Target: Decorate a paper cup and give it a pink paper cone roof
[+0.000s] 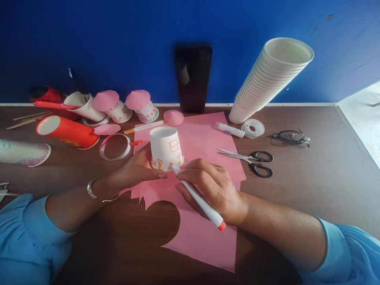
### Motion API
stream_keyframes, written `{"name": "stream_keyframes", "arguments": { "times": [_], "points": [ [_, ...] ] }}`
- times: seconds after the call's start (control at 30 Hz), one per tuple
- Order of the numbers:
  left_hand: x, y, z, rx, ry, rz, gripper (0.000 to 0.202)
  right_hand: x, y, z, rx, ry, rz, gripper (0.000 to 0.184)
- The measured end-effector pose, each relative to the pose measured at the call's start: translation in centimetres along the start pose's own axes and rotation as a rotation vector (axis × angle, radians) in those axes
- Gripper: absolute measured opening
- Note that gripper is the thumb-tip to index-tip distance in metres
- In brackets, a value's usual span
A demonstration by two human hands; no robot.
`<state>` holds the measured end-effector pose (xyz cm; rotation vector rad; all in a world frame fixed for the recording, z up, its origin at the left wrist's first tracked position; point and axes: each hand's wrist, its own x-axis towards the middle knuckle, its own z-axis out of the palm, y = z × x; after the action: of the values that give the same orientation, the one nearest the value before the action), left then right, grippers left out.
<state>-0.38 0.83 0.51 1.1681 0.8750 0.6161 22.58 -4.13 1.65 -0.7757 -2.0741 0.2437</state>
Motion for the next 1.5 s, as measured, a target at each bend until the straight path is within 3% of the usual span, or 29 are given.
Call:
{"name": "stream_keyframes", "arguments": {
  "times": [1.5],
  "points": [
    [0.06, -0.27, -0.15, 0.004, 0.003, 0.021, 0.069, 0.07, -0.16, -0.07, 0.003, -0.007, 0.004, 0.013]
  ]
}}
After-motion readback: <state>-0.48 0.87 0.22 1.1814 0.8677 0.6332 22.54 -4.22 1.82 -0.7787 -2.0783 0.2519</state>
